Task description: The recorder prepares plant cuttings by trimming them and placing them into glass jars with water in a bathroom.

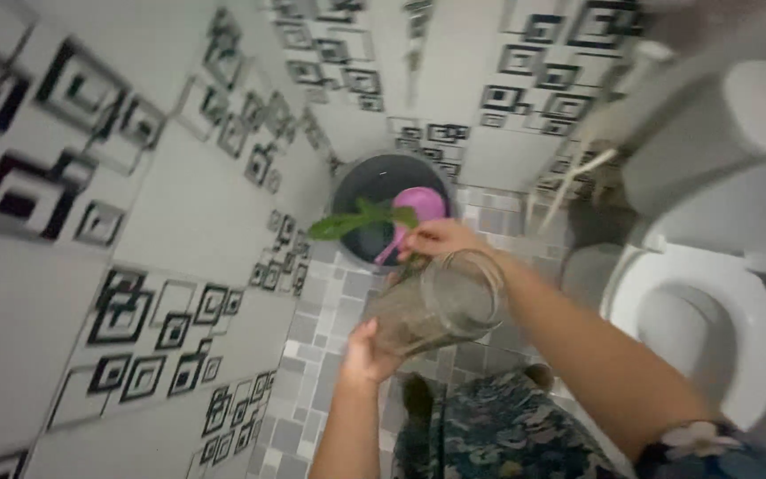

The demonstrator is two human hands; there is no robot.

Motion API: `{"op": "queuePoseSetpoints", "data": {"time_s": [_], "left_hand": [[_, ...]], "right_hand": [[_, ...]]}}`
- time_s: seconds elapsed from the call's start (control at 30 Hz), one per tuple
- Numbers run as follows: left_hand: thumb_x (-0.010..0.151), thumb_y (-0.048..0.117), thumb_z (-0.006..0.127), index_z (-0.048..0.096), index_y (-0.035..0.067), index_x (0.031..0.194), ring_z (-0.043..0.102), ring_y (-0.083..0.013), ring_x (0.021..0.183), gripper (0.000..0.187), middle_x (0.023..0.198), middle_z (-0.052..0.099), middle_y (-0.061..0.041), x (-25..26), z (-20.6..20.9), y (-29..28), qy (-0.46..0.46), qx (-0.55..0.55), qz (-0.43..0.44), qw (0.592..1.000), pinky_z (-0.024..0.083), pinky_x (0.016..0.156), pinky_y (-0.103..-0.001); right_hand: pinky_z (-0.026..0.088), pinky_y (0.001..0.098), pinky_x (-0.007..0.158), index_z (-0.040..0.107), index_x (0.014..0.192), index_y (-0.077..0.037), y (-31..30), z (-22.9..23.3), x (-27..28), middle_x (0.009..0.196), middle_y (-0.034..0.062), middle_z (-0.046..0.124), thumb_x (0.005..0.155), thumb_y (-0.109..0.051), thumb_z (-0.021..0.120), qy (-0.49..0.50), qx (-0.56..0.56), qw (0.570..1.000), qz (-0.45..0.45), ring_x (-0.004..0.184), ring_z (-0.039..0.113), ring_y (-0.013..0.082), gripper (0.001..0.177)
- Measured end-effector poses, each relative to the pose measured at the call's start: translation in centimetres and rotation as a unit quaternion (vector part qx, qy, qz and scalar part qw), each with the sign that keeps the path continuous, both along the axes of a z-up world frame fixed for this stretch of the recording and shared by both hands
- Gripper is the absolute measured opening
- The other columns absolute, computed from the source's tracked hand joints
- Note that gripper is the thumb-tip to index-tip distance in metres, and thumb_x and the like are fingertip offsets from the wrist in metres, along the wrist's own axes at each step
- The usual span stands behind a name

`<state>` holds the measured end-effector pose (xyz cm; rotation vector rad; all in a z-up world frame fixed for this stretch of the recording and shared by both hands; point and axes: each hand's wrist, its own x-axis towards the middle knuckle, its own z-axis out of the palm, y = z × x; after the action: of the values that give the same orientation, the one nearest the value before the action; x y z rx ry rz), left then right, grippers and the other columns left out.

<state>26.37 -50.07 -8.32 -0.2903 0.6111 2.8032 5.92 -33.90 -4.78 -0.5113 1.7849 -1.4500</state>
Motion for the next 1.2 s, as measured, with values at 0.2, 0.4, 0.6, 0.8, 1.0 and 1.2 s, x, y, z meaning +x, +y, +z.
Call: {"op": "queuePoseSetpoints", "data": {"time_s": [0.2, 0.4, 0.6, 0.8, 1.0, 1.2], "left_hand": [[0.058, 0.046, 0.083, 0.044, 0.010, 0.150, 0.052, -0.0429, 0.131, 0.106, 0.144, 0.056, -0.019, 8.2, -6.0, -9.4, -0.113, 0.019, 0.083, 0.990, 0.042, 0.109, -0.061], [0.062, 0.049, 0.081, 0.049, 0.008, 0.145, 0.053, -0.0408, 0.132, 0.099, 0.140, 0.059, -0.015, 11.0, -13.9, -13.5, -0.152, 0.034, 0.223, 0.962, 0.041, 0.113, -0.059], [0.064, 0.052, 0.079, 0.056, 0.013, 0.141, 0.054, -0.0411, 0.129, 0.090, 0.138, 0.061, -0.017, 11.1, -24.9, -14.8, -0.185, 0.086, 0.261, 0.944, 0.048, 0.099, -0.060], [0.064, 0.050, 0.078, 0.054, 0.018, 0.144, 0.055, -0.0373, 0.131, 0.090, 0.143, 0.059, -0.011, 8.5, -33.3, -14.3, -0.194, 0.134, 0.265, 0.935, 0.051, 0.094, -0.058], [0.072, 0.048, 0.083, 0.046, 0.004, 0.151, 0.058, -0.0443, 0.126, 0.098, 0.144, 0.056, -0.022, 3.5, -37.9, -13.7, -0.117, 0.129, 0.278, 0.945, 0.049, 0.093, -0.059], [0.062, 0.045, 0.087, 0.043, 0.009, 0.152, 0.056, -0.0451, 0.129, 0.107, 0.144, 0.056, -0.020, 1.0, -41.0, -13.6, -0.155, 0.109, 0.290, 0.938, 0.046, 0.106, -0.061]], "right_hand": [[0.053, 0.0312, 0.079, 0.075, 0.112, -0.003, -14.4, -2.3, 7.1, 0.107, 0.0039, 0.075, 0.103, -0.033, 0.063, -0.160, -0.070, 0.983, 0.064, 0.089, 0.063, 0.0127, 0.034], [0.057, 0.0341, 0.082, 0.068, 0.125, -0.004, -19.3, -20.8, 8.4, 0.113, 0.0040, 0.073, 0.103, -0.043, 0.051, -0.263, -0.065, 0.962, 0.031, 0.099, 0.068, 0.0148, 0.048], [0.049, 0.0361, 0.099, 0.060, 0.122, 0.000, -16.1, -36.5, 6.2, 0.115, 0.0067, 0.063, 0.104, -0.025, 0.057, -0.393, -0.048, 0.865, -0.308, 0.108, 0.062, 0.0208, 0.031], [0.051, 0.0335, 0.103, 0.061, 0.115, -0.001, -13.0, -46.8, -1.5, 0.116, 0.0092, 0.066, 0.103, -0.020, 0.049, -0.390, -0.047, 0.800, -0.453, 0.110, 0.062, 0.0187, 0.026], [0.054, 0.0447, 0.114, 0.051, 0.137, 0.000, -12.6, -62.7, -9.0, 0.128, 0.0143, 0.059, 0.107, -0.013, 0.055, -0.449, -0.220, 0.681, -0.535, 0.122, 0.060, 0.0287, 0.033], [0.032, 0.0561, 0.119, 0.040, 0.156, -0.012, -15.8, -57.4, -10.7, 0.162, 0.0158, 0.039, 0.095, -0.055, 0.058, -0.450, 0.024, 0.770, -0.451, 0.146, 0.040, 0.0379, 0.077]]}}
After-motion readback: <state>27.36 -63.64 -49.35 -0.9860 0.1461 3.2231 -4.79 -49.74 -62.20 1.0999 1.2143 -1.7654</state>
